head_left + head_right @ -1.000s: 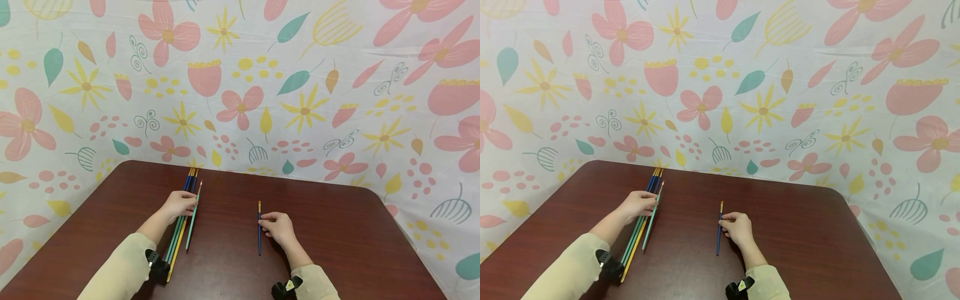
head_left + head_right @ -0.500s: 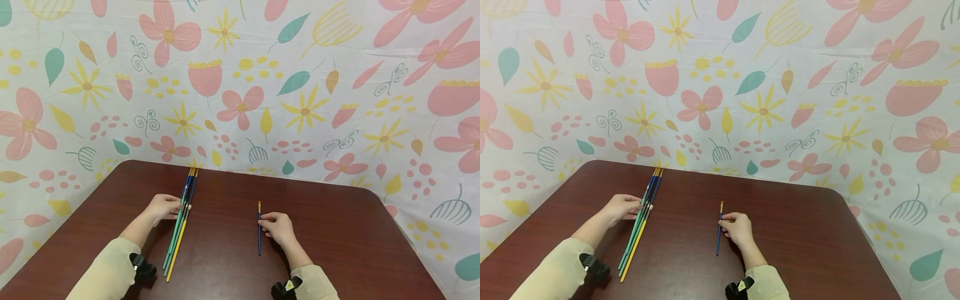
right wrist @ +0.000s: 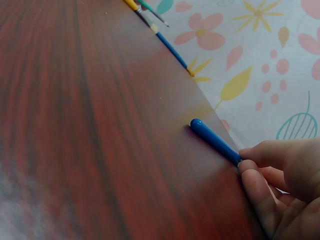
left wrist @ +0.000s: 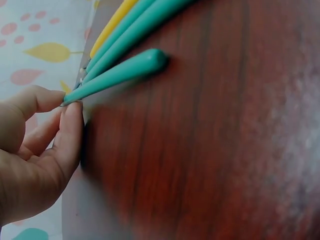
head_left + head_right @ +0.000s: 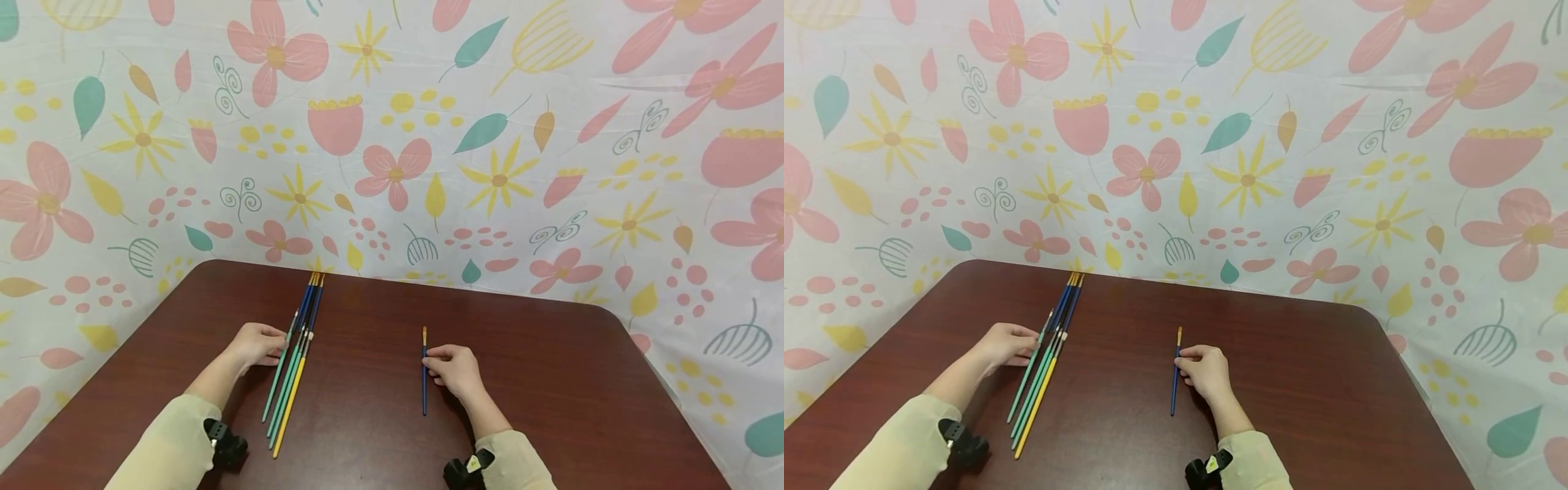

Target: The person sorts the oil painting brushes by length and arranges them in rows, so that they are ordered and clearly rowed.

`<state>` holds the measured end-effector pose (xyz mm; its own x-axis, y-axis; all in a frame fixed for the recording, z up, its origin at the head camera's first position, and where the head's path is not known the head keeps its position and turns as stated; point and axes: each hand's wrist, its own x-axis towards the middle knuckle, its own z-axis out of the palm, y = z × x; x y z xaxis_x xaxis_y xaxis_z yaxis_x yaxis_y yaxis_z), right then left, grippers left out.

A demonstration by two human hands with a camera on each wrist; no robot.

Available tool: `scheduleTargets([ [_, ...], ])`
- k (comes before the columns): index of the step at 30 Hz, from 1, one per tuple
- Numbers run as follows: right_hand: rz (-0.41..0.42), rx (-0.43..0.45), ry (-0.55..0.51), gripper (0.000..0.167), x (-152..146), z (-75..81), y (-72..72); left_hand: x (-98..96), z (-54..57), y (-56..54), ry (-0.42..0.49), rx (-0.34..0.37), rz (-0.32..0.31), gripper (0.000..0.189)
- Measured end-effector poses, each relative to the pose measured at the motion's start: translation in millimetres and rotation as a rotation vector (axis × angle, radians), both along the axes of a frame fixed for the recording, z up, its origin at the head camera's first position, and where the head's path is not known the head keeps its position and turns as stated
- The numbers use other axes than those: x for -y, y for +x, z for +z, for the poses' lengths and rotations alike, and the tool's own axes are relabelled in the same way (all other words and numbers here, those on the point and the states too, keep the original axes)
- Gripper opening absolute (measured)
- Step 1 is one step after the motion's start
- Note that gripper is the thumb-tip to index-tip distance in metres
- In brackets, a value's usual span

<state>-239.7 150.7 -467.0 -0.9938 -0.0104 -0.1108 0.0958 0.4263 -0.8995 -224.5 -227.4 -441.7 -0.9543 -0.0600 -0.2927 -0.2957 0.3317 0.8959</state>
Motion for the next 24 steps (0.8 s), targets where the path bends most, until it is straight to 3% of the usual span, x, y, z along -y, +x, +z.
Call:
scheduleTargets([
  [15, -0.002, -0.003, -0.004, 0.019, -1.6, -0.9, 0.1, -11.8, 2.5, 12.0, -0.076, -0.009, 0.052, 0.027],
  [24, 0.003, 0.006, -0.004, 0.019, -1.8, -1.2, -1.2, -14.2, 3.6, 13.7, -0.121, -0.031, 0.045, 0.022],
])
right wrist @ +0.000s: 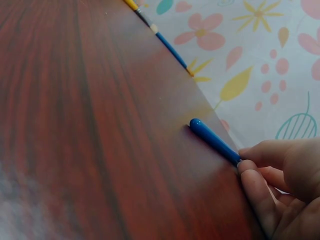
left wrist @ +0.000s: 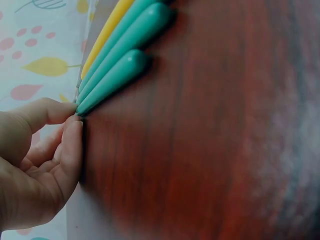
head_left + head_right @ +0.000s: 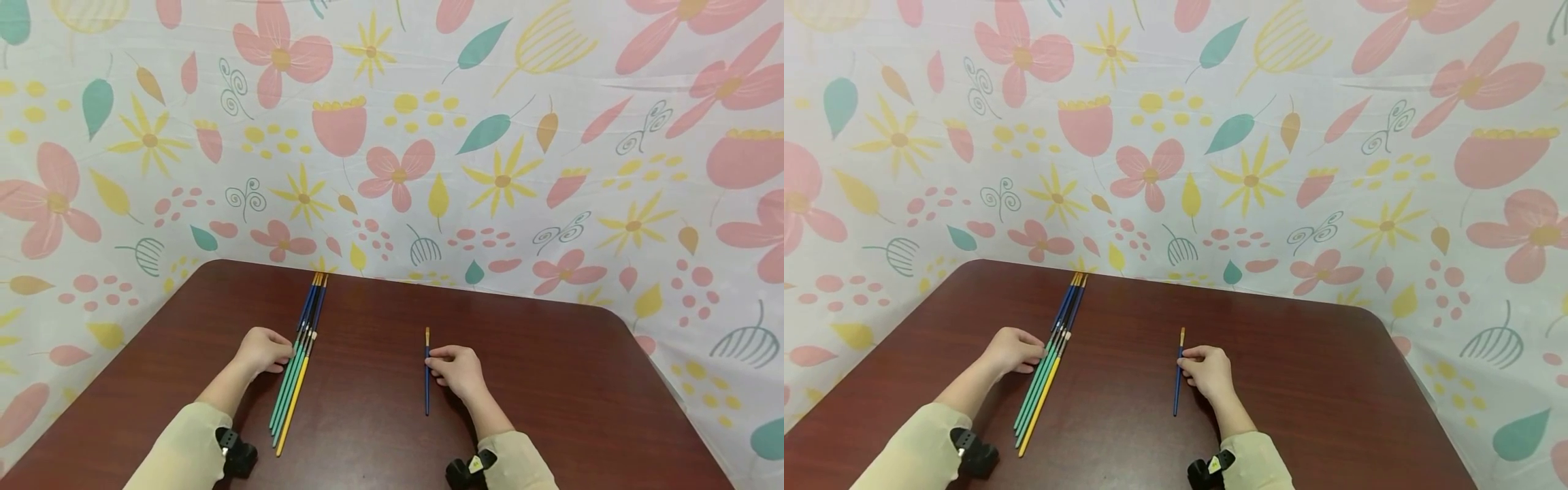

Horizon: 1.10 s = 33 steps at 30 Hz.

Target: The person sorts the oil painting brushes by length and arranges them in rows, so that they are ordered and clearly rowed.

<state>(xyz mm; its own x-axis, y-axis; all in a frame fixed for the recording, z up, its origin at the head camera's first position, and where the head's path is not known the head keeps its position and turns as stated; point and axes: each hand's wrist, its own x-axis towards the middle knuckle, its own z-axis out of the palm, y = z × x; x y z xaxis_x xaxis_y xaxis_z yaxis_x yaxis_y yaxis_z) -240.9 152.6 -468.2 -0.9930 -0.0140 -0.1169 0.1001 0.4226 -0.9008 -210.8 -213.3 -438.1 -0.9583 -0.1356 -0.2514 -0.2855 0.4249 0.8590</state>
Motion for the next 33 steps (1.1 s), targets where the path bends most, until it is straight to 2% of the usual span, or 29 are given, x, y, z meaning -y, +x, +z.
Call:
scheduleTargets([
  [4, -0.014, -0.005, 0.012, 0.019, 1.1, 2.0, 1.8, 3.1, -5.4, -1.6, 0.0, -0.003, -0.003, 0.023],
  [10, -0.045, -0.033, 0.061, 0.026, 5.3, 6.0, 4.1, 11.2, -16.1, -5.3, 0.061, 0.012, 0.004, 0.031],
  [18, -0.051, -0.155, 0.317, 0.034, 19.4, 14.3, -3.7, 22.5, -23.3, -10.3, 0.143, -0.012, -0.03, 0.04],
  [25, -0.058, -0.062, 0.446, 0.038, 27.8, 20.4, -3.6, 25.6, -18.9, -7.2, 0.191, -0.003, -0.074, 0.04],
  [28, -0.073, -0.031, 0.476, 0.031, 29.4, 20.8, -1.4, 26.7, -18.1, -5.3, 0.211, 0.007, -0.085, 0.04],
  [33, -0.073, -0.036, 0.53, 0.019, 30.9, 20.9, 3.7, 29.3, -20.2, -3.3, 0.241, 0.006, -0.098, 0.041],
])
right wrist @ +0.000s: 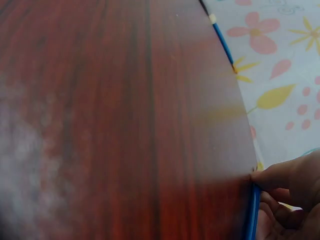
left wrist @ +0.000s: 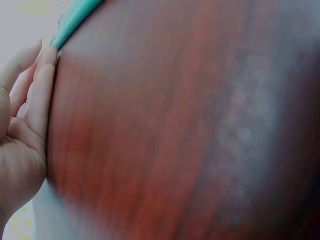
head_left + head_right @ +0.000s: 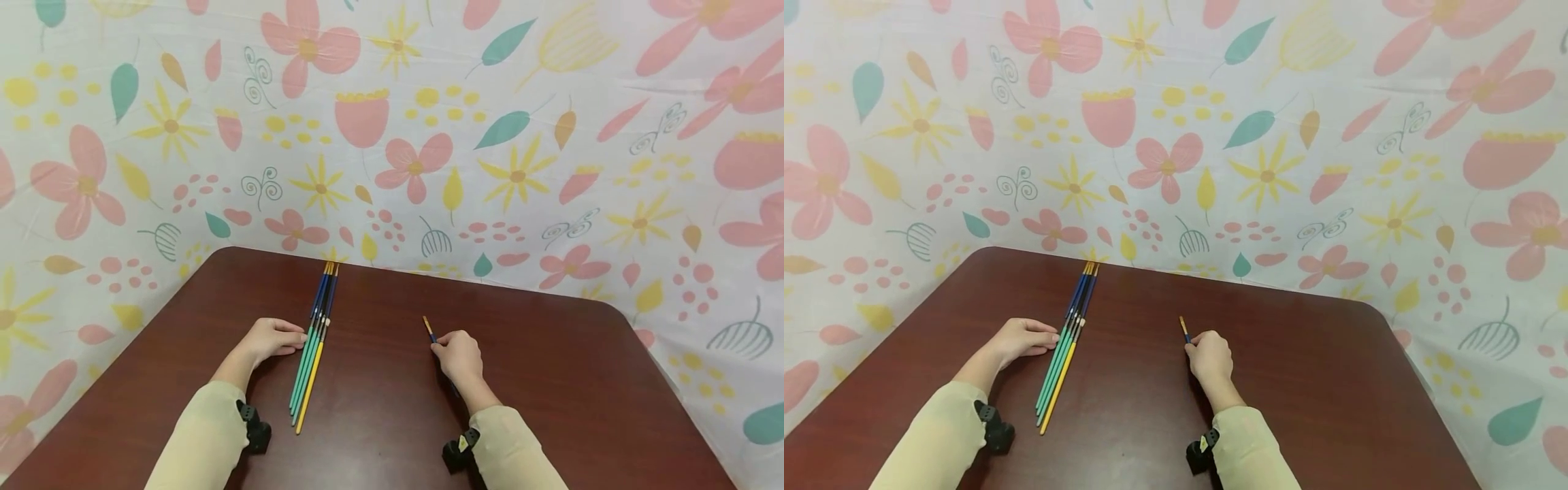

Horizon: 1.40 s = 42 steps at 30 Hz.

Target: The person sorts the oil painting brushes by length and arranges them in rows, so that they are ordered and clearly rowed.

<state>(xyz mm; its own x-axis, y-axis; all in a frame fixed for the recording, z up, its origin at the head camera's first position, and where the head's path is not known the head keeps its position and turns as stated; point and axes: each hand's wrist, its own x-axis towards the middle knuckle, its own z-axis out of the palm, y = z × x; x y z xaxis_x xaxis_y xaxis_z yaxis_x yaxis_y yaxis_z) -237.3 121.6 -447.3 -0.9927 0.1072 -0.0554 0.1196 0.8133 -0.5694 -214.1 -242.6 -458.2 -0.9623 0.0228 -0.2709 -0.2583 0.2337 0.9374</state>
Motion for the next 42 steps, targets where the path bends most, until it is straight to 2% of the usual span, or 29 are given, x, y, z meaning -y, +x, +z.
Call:
scheduleTargets([
  [7, -0.002, -0.011, 0.102, 0.017, 1.7, -0.8, -2.3, -1.9, -0.8, -2.6, 0.018, 0.004, 0.005, 0.043],
  [17, 0.01, -0.017, 0.122, 0.016, 2.9, 2.8, -3.8, -2.1, -1.8, -4.1, 0.011, 0.009, 0.016, 0.042],
  [27, 0.036, -0.045, 0.093, 0.015, 10.3, 6.2, -8.9, 1.2, -1.2, -0.1, 0.012, 0.014, 0.024, 0.042],
  [34, 0.053, -0.052, 0.037, 0.017, 18.1, 10.4, -17.4, 1.6, 0.9, 1.5, 0.02, 0.011, 0.003, 0.042],
  [42, 0.076, -0.067, -0.024, 0.018, 27.2, 19.9, -28.5, 1.7, -2.7, 0.0, 0.022, 0.016, 0.019, 0.042],
])
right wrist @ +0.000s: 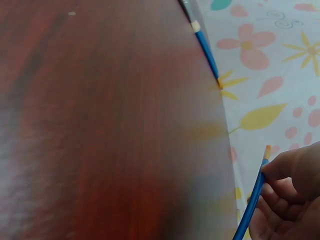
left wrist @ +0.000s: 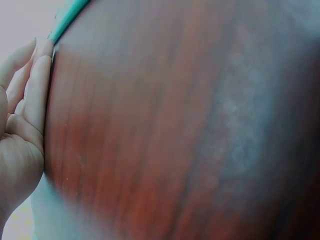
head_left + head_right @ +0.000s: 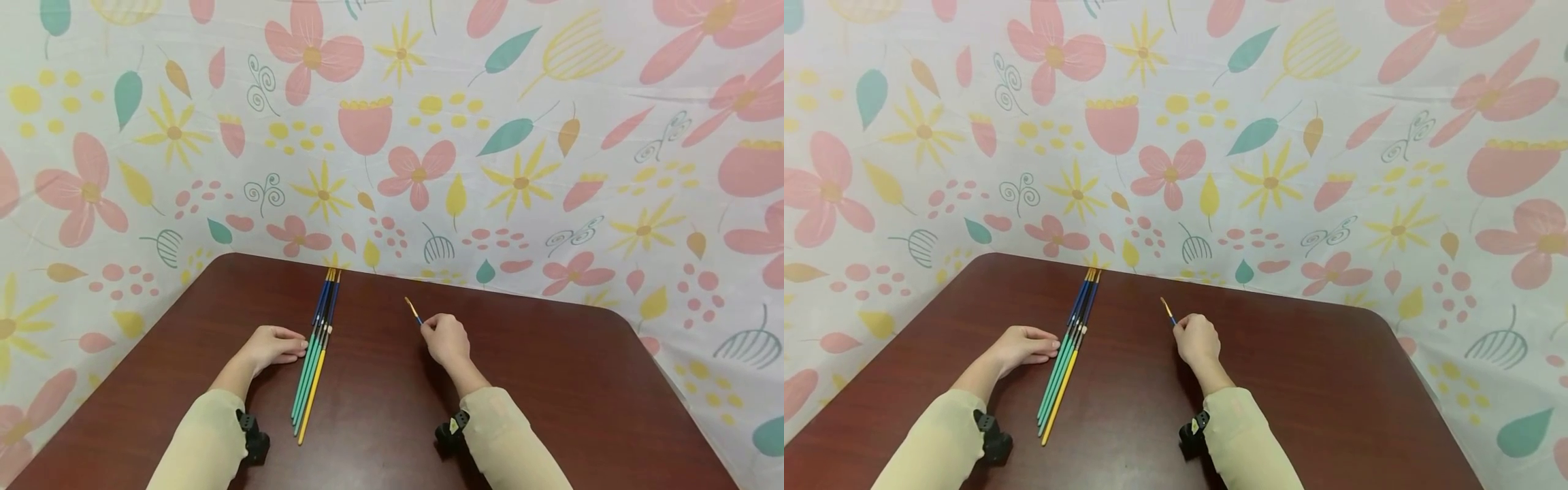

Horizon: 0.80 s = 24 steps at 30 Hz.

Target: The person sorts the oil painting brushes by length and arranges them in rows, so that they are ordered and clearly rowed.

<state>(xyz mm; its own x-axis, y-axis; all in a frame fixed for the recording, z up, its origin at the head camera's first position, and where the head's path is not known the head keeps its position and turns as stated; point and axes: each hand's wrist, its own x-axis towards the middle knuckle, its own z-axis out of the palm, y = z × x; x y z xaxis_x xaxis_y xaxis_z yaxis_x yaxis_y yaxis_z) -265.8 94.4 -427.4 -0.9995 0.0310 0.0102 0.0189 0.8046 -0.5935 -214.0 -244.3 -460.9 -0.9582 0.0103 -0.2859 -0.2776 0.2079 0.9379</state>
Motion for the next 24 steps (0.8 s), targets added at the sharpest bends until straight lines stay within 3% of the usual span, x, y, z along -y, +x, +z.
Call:
scheduleTargets([
  [6, 0.04, -0.02, -0.131, 0.019, 4.8, 3.6, -7.7, 0.2, -1.1, 0.3, 0.006, -0.007, 0.0, 0.041],
  [17, -0.011, 0.218, -0.674, 0.029, 24.0, -0.7, -31.5, 0.7, -2.3, -0.3, 0.005, -0.004, -0.003, 0.042],
  [24, -0.039, 0.294, -0.835, 0.033, 40.6, -1.0, -41.8, 1.7, -2.2, -0.2, 0.022, -0.002, -0.01, 0.042],
])
